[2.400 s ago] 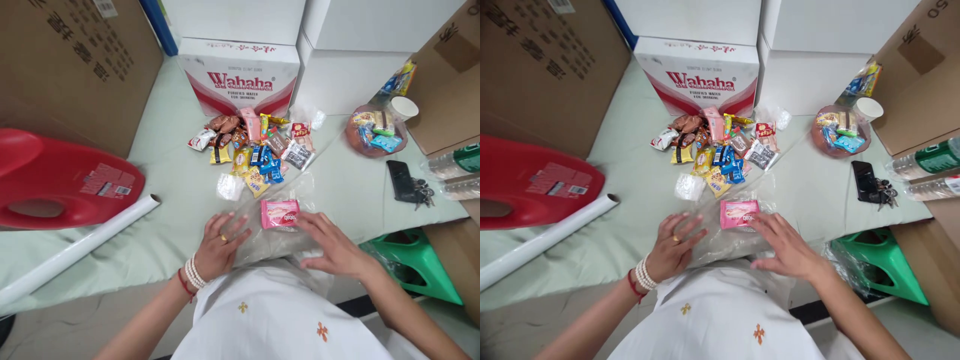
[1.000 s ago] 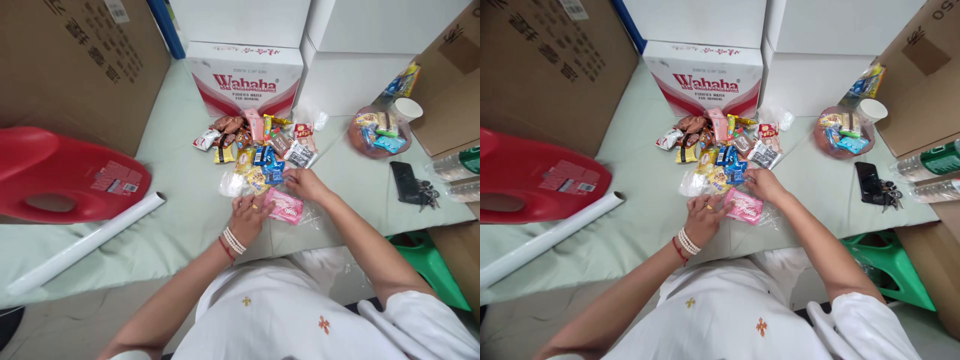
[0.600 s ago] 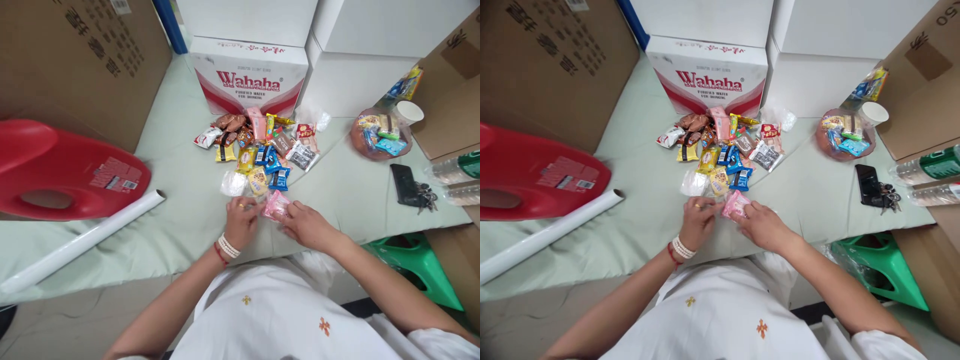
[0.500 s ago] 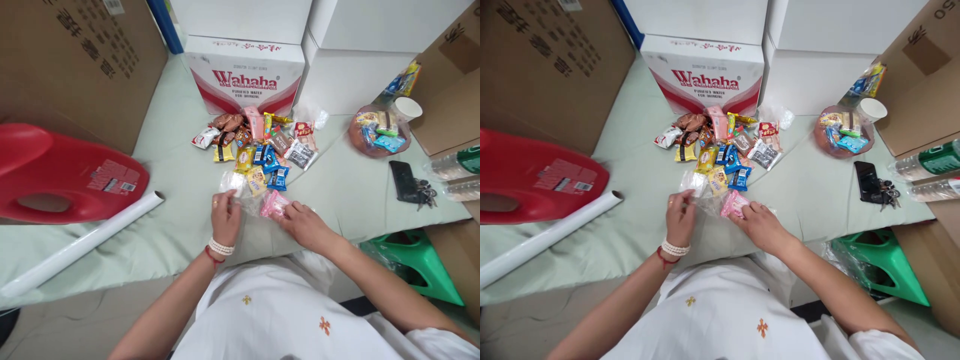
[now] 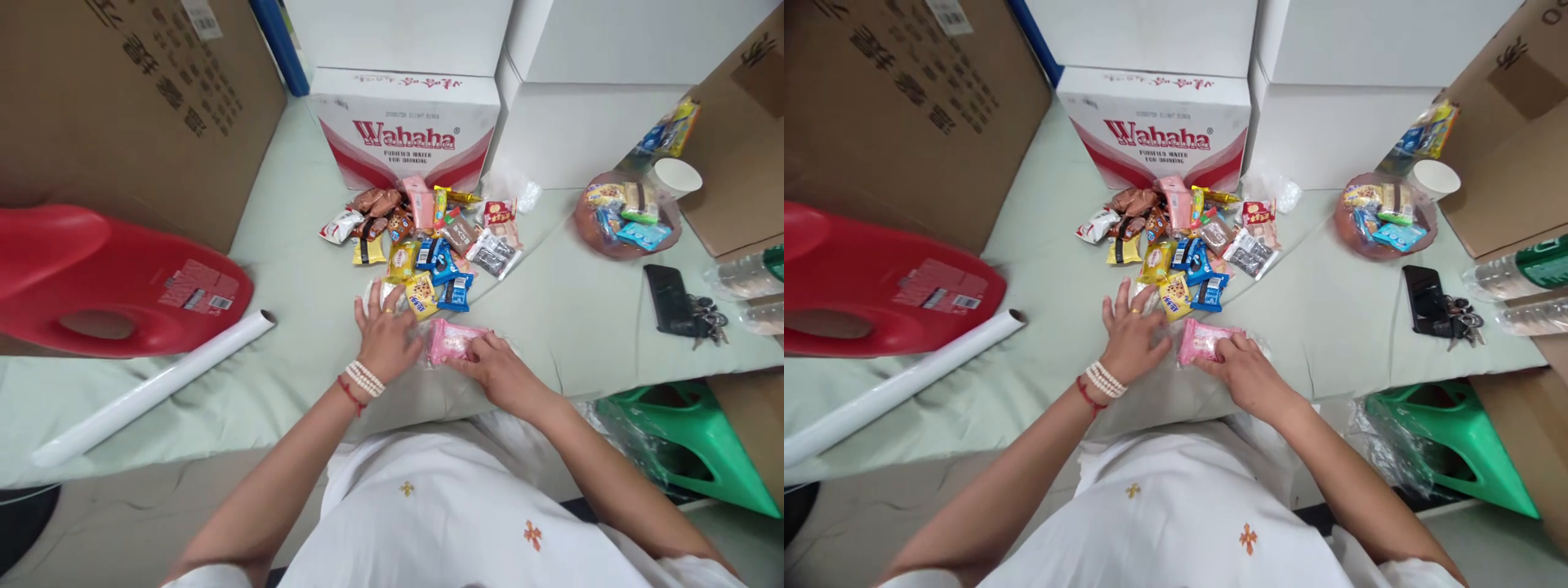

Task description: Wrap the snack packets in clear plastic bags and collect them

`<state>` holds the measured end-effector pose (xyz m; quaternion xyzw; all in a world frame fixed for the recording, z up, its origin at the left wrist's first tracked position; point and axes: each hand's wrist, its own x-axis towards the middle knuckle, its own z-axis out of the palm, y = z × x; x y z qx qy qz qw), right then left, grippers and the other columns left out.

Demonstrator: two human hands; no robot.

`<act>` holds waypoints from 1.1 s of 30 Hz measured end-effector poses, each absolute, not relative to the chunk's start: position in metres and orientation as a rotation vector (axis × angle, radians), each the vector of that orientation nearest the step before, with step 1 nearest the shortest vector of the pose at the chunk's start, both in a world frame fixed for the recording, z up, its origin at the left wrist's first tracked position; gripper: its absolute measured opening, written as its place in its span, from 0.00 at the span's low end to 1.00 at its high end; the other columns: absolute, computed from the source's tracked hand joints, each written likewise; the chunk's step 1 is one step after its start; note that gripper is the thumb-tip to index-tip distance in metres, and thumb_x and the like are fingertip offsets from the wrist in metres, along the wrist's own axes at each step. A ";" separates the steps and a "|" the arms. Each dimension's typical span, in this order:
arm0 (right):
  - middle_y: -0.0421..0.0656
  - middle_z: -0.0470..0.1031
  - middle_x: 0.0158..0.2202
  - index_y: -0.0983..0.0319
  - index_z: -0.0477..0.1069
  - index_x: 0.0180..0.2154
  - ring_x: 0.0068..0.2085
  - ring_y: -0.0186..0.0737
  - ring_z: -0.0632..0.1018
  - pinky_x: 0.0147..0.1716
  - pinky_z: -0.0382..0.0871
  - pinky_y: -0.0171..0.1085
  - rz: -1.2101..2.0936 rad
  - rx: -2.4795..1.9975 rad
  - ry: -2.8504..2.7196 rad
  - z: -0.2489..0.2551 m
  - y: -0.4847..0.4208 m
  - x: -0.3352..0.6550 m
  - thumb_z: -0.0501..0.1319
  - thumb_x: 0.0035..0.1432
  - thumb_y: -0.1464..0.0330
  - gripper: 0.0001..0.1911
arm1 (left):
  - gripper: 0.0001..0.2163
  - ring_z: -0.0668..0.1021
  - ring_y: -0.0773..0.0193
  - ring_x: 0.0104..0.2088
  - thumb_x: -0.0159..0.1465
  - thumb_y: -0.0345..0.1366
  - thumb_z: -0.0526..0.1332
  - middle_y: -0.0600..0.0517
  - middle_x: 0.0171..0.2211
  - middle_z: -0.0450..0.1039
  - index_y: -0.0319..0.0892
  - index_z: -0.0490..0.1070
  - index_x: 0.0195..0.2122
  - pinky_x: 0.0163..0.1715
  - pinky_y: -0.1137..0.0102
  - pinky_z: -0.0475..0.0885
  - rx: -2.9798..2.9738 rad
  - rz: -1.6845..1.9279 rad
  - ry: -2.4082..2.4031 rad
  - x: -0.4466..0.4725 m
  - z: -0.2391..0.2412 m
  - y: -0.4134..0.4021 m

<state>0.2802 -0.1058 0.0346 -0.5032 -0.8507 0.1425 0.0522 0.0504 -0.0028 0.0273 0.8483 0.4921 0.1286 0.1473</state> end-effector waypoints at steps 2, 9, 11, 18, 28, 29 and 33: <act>0.45 0.66 0.41 0.48 0.71 0.62 0.42 0.45 0.64 0.41 0.58 0.40 0.486 -1.500 -2.556 0.032 -0.105 0.283 0.52 0.70 0.78 0.27 | 0.03 0.66 0.37 0.67 0.58 0.34 0.63 0.43 0.60 0.73 0.44 0.75 0.33 0.63 0.39 0.57 2.410 0.282 1.304 0.034 0.033 -0.006; 0.45 0.68 0.41 0.50 0.77 0.56 0.44 0.44 0.66 0.43 0.61 0.41 0.591 -1.423 -2.469 0.025 -0.106 0.279 0.52 0.68 0.80 0.26 | 0.05 0.72 0.65 0.25 0.62 0.38 0.60 0.57 0.23 0.70 0.44 0.70 0.32 0.28 0.71 0.67 1.840 0.411 1.326 0.050 0.066 -0.021; 0.46 0.70 0.41 0.52 0.77 0.56 0.45 0.46 0.67 0.44 0.64 0.42 0.590 -1.426 -2.406 0.025 -0.107 0.278 0.52 0.68 0.79 0.25 | 0.07 0.74 0.64 0.26 0.65 0.37 0.57 0.56 0.24 0.73 0.43 0.74 0.37 0.28 0.71 0.69 1.694 0.425 1.238 0.071 0.060 -0.027; 0.49 0.76 0.50 0.55 0.73 0.58 0.52 0.48 0.74 0.53 0.71 0.48 0.615 -1.623 -1.800 0.022 -0.117 0.306 0.51 0.73 0.66 0.18 | 0.16 0.77 0.54 0.43 0.69 0.29 0.53 0.45 0.39 0.75 0.45 0.79 0.50 0.38 0.63 0.73 2.336 0.410 1.264 0.109 0.025 -0.053; 0.53 0.73 0.54 0.59 0.73 0.39 0.56 0.52 0.73 0.55 0.68 0.52 0.440 -1.947 -1.520 0.011 -0.113 0.320 0.56 0.68 0.63 0.09 | 0.09 0.68 0.43 0.66 0.69 0.32 0.58 0.42 0.60 0.73 0.48 0.78 0.44 0.59 0.44 0.62 2.659 0.492 1.263 0.114 0.026 -0.060; 0.51 0.76 0.49 0.59 0.72 0.40 0.49 0.49 0.76 0.50 0.71 0.47 0.519 -1.932 -1.477 0.018 -0.110 0.318 0.55 0.68 0.62 0.09 | 0.09 0.67 0.43 0.67 0.69 0.32 0.58 0.42 0.62 0.72 0.48 0.78 0.44 0.61 0.42 0.60 2.658 0.483 1.255 0.114 0.024 -0.060; 0.42 0.76 0.33 0.58 0.69 0.39 0.33 0.41 0.75 0.36 0.67 0.37 0.675 -1.918 -1.527 0.041 -0.094 0.295 0.53 0.70 0.63 0.10 | 0.09 0.69 0.44 0.65 0.70 0.34 0.58 0.42 0.62 0.71 0.48 0.77 0.47 0.58 0.47 0.66 2.659 0.396 1.240 0.116 0.022 -0.059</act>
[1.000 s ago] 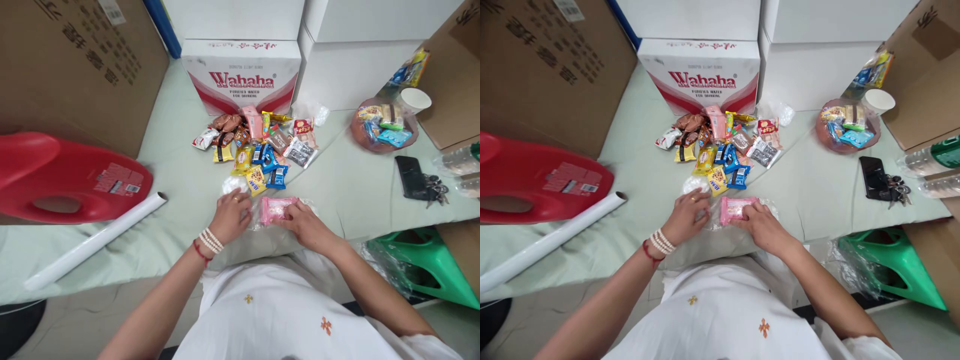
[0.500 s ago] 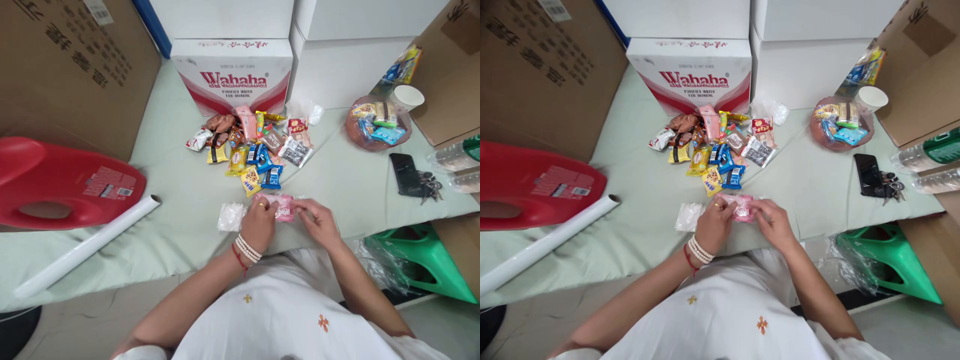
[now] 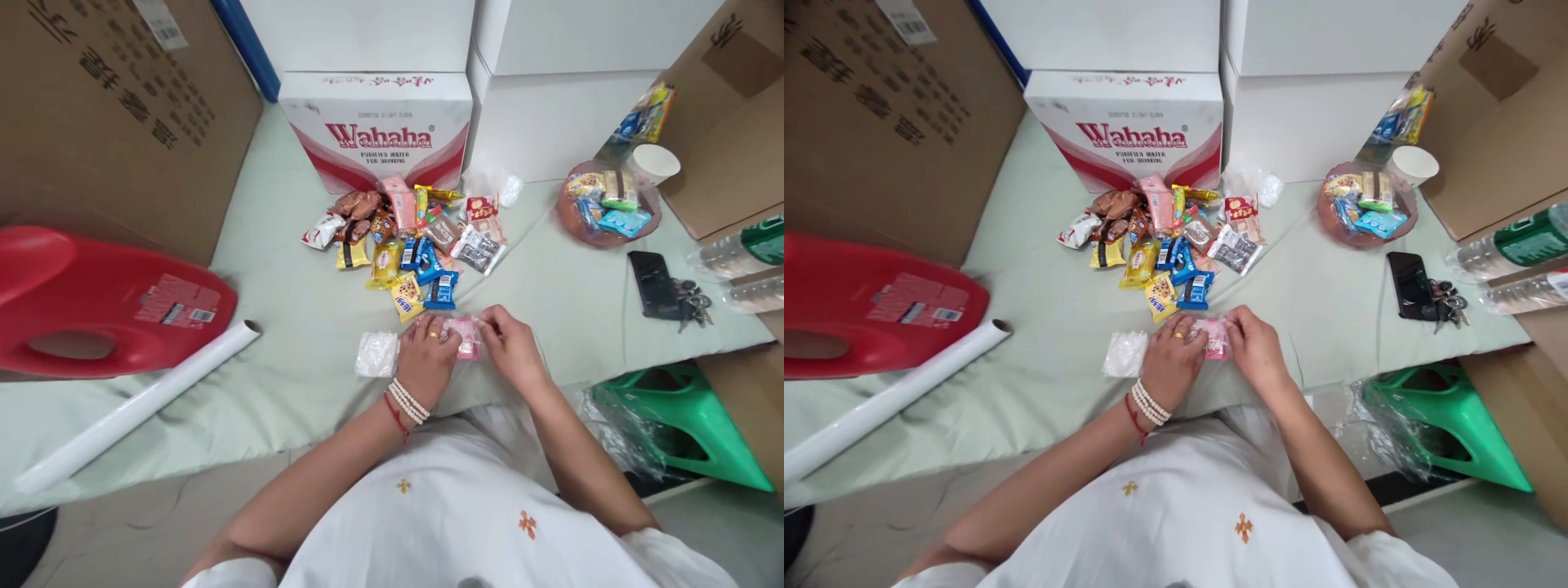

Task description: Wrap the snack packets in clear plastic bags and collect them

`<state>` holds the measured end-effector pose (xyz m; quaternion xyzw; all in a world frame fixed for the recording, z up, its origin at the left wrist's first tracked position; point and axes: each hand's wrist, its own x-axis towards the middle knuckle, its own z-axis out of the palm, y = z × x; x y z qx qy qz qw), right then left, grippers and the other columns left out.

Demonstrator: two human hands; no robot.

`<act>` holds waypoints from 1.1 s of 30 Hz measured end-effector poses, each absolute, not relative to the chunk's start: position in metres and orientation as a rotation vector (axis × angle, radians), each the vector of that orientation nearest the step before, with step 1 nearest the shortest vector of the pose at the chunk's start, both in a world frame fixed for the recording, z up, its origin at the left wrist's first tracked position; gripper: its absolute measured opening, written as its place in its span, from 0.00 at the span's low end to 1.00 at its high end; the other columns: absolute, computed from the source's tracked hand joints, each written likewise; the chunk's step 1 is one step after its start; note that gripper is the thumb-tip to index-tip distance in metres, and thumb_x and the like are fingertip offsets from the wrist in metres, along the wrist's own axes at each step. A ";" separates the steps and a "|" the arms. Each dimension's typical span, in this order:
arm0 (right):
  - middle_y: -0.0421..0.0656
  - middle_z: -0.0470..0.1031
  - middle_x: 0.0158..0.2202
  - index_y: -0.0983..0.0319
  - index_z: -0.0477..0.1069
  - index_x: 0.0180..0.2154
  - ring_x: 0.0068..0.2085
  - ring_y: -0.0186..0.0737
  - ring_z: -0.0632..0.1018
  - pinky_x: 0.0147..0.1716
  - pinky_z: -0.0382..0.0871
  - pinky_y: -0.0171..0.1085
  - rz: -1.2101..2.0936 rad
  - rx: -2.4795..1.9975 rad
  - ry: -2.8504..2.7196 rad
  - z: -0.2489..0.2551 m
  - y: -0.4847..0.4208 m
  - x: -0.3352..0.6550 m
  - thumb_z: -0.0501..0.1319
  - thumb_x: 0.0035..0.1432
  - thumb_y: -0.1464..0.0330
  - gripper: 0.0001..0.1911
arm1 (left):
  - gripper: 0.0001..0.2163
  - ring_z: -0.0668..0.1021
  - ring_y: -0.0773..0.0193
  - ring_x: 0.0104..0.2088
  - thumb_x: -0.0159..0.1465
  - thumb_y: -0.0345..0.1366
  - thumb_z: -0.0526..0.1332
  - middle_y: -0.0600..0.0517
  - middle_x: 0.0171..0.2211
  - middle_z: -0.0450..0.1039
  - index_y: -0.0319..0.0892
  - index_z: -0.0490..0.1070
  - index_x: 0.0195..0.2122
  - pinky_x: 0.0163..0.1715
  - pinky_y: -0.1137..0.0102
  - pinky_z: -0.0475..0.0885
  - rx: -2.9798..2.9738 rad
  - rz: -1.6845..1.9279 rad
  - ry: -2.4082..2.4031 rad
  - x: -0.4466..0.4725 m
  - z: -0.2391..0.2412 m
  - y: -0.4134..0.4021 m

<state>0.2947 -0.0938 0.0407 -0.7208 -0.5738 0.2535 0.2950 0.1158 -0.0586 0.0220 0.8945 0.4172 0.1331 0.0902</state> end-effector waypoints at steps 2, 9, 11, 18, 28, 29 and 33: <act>0.43 0.76 0.34 0.58 0.70 0.37 0.35 0.42 0.74 0.36 0.65 0.37 0.589 -1.911 -1.682 0.044 -0.085 0.277 0.51 0.70 0.67 0.10 | 0.10 0.71 0.45 0.62 0.69 0.34 0.59 0.42 0.60 0.72 0.48 0.76 0.50 0.53 0.52 0.71 2.610 0.362 1.244 0.114 0.023 -0.054; 0.46 0.72 0.37 0.59 0.71 0.36 0.39 0.45 0.71 0.37 0.65 0.38 0.412 -1.805 -2.013 0.021 -0.084 0.248 0.49 0.68 0.74 0.14 | 0.18 0.76 0.51 0.49 0.56 0.34 0.71 0.43 0.47 0.73 0.41 0.72 0.48 0.51 0.57 0.74 2.088 0.477 1.301 0.097 0.018 -0.012; 0.48 0.73 0.40 0.61 0.72 0.42 0.42 0.47 0.72 0.41 0.68 0.40 0.403 -1.736 -2.045 0.018 -0.092 0.248 0.48 0.68 0.76 0.15 | 0.21 0.77 0.50 0.46 0.53 0.36 0.72 0.43 0.45 0.73 0.40 0.71 0.47 0.47 0.57 0.75 2.038 0.438 1.309 0.096 0.014 -0.001; 0.61 0.67 0.62 0.67 0.59 0.68 0.58 0.61 0.68 0.55 0.66 0.56 0.302 -1.668 -2.273 0.022 -0.121 0.250 0.60 0.68 0.60 0.33 | 0.17 0.76 0.52 0.40 0.48 0.37 0.74 0.45 0.38 0.74 0.41 0.72 0.36 0.41 0.61 0.73 2.008 0.291 1.220 0.095 0.017 0.015; 0.57 0.73 0.56 0.68 0.68 0.63 0.50 0.52 0.71 0.48 0.65 0.48 -0.057 -1.661 -2.214 -0.002 -0.120 0.245 0.60 0.66 0.73 0.24 | 0.04 0.72 0.63 0.28 0.55 0.33 0.67 0.56 0.26 0.71 0.43 0.73 0.30 0.32 0.68 0.66 1.809 0.339 1.291 0.101 0.022 0.019; 0.57 0.74 0.56 0.68 0.69 0.62 0.49 0.52 0.71 0.47 0.65 0.48 -0.081 -1.665 -2.217 -0.002 -0.119 0.245 0.61 0.66 0.72 0.24 | 0.04 0.72 0.63 0.27 0.55 0.34 0.67 0.56 0.24 0.71 0.44 0.72 0.29 0.32 0.68 0.65 1.823 0.333 1.309 0.105 0.023 0.020; 0.56 0.74 0.54 0.64 0.70 0.61 0.47 0.52 0.71 0.43 0.65 0.47 -0.128 -1.655 -2.279 -0.004 -0.113 0.248 0.59 0.68 0.70 0.21 | 0.05 0.73 0.64 0.29 0.57 0.36 0.67 0.55 0.26 0.73 0.43 0.74 0.29 0.33 0.68 0.67 1.774 0.406 1.278 0.108 0.024 0.023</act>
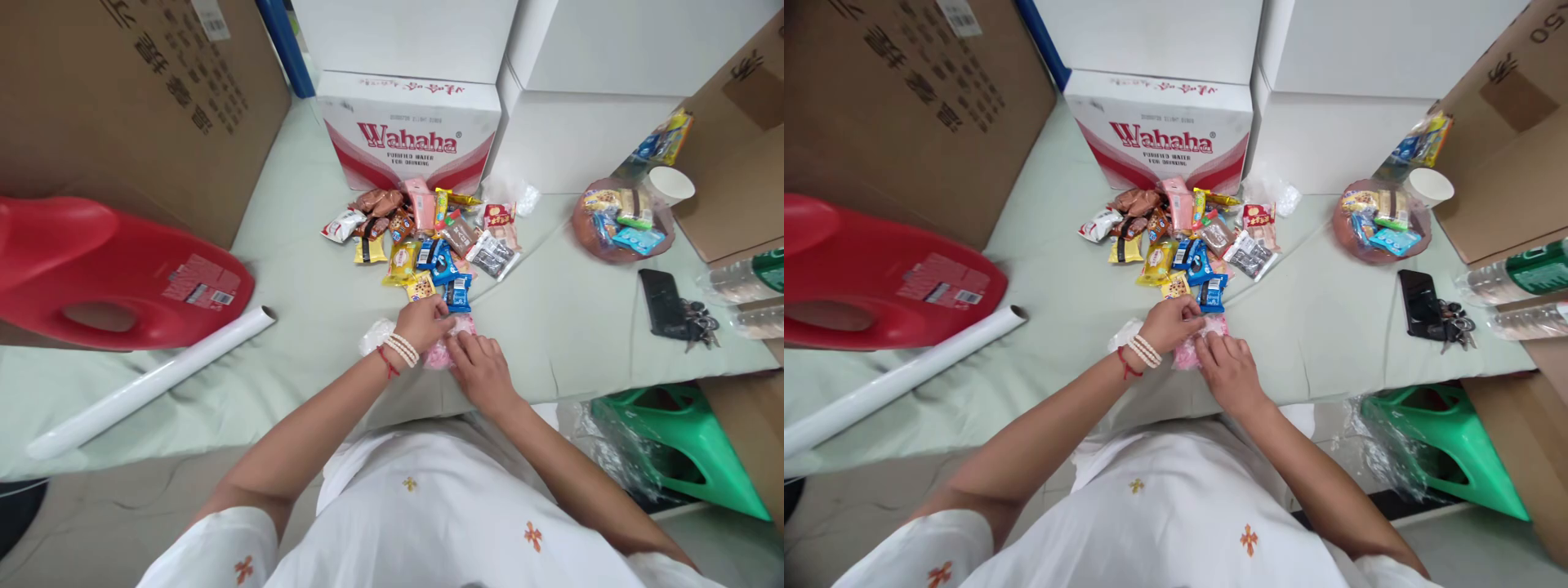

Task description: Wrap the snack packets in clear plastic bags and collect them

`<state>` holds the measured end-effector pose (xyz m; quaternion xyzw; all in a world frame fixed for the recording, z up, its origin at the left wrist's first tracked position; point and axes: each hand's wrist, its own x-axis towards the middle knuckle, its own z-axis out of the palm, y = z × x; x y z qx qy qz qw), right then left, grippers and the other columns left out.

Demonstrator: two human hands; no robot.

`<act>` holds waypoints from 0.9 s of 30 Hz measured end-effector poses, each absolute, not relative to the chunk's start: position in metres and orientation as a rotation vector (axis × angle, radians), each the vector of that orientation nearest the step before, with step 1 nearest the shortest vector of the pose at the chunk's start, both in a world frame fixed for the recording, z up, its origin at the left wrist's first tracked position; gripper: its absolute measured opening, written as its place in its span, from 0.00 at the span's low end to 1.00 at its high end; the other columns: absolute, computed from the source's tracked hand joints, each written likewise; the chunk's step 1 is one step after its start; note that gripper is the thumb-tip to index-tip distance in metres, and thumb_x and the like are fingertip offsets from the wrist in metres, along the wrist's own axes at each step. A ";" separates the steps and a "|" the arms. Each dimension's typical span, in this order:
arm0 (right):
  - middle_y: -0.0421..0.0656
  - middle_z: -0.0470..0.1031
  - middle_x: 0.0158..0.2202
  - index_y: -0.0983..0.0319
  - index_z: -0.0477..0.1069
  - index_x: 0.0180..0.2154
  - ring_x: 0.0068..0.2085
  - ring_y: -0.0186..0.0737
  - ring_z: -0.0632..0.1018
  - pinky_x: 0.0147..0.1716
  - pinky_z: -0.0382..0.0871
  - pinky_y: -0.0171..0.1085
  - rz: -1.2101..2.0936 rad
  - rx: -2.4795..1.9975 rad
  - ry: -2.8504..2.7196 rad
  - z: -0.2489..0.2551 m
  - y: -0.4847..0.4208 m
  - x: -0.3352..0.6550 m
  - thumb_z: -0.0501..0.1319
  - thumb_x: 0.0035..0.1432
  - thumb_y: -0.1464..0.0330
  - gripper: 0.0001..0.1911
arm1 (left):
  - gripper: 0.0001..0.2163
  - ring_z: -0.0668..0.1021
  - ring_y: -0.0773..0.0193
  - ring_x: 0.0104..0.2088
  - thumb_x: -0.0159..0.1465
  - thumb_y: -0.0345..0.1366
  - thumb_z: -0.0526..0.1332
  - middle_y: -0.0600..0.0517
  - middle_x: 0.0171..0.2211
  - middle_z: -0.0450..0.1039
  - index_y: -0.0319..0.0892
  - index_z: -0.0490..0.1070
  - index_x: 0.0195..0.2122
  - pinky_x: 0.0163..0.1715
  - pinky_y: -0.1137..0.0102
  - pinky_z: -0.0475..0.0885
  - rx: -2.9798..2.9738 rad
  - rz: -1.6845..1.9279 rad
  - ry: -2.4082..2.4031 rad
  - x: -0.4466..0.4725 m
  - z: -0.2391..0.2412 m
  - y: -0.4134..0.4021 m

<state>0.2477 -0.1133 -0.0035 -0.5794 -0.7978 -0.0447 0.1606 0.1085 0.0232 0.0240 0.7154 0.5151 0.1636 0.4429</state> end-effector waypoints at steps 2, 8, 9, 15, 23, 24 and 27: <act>0.56 0.74 0.54 0.63 0.70 0.61 0.46 0.51 0.72 0.43 0.66 0.47 -0.092 -1.643 -2.258 -0.002 -0.109 0.253 0.58 0.69 0.70 0.20 | 0.06 0.75 0.64 0.32 0.60 0.39 0.65 0.53 0.30 0.75 0.42 0.76 0.33 0.37 0.68 0.70 1.628 0.595 1.151 0.100 0.023 0.025; 0.52 0.75 0.49 0.60 0.74 0.55 0.49 0.49 0.74 0.49 0.71 0.46 0.546 -1.487 -1.725 0.020 -0.098 0.274 0.55 0.72 0.60 0.17 | 0.27 0.75 0.56 0.52 0.54 0.38 0.72 0.48 0.57 0.73 0.47 0.76 0.56 0.50 0.66 0.71 1.339 0.846 0.781 0.068 0.018 0.009; 0.50 0.75 0.47 0.59 0.75 0.53 0.48 0.47 0.76 0.49 0.71 0.45 0.733 -1.438 -1.615 0.023 -0.097 0.274 0.55 0.73 0.58 0.17 | 0.30 0.76 0.55 0.52 0.53 0.40 0.74 0.47 0.57 0.74 0.48 0.74 0.58 0.50 0.65 0.71 1.258 0.790 0.706 0.069 0.017 0.002; 0.45 0.78 0.52 0.53 0.67 0.61 0.49 0.45 0.80 0.49 0.75 0.44 1.263 -1.255 -0.891 0.015 -0.095 0.259 0.59 0.67 0.47 0.27 | 0.25 0.80 0.55 0.43 0.58 0.49 0.73 0.45 0.46 0.80 0.40 0.76 0.52 0.47 0.62 0.74 0.955 0.711 0.702 0.098 0.015 -0.026; 0.46 0.75 0.59 0.55 0.64 0.63 0.58 0.48 0.76 0.59 0.72 0.46 1.257 -1.269 -0.865 0.020 -0.108 0.242 0.64 0.65 0.52 0.30 | 0.21 0.79 0.53 0.45 0.61 0.50 0.69 0.45 0.45 0.79 0.40 0.76 0.49 0.48 0.60 0.75 1.177 0.642 0.849 0.105 0.022 -0.028; 0.46 0.75 0.59 0.56 0.65 0.63 0.59 0.48 0.76 0.59 0.71 0.46 1.244 -1.280 -0.882 0.022 -0.109 0.249 0.64 0.65 0.52 0.30 | 0.21 0.79 0.53 0.46 0.61 0.50 0.68 0.45 0.47 0.79 0.41 0.76 0.50 0.49 0.60 0.75 1.199 0.619 0.832 0.103 0.024 -0.029; 0.45 0.75 0.59 0.56 0.67 0.61 0.59 0.48 0.76 0.60 0.69 0.47 1.065 -1.441 -0.948 0.037 -0.105 0.298 0.64 0.64 0.51 0.29 | 0.20 0.78 0.52 0.51 0.63 0.49 0.67 0.44 0.54 0.76 0.45 0.76 0.53 0.50 0.61 0.76 1.279 0.578 0.871 0.084 0.034 -0.033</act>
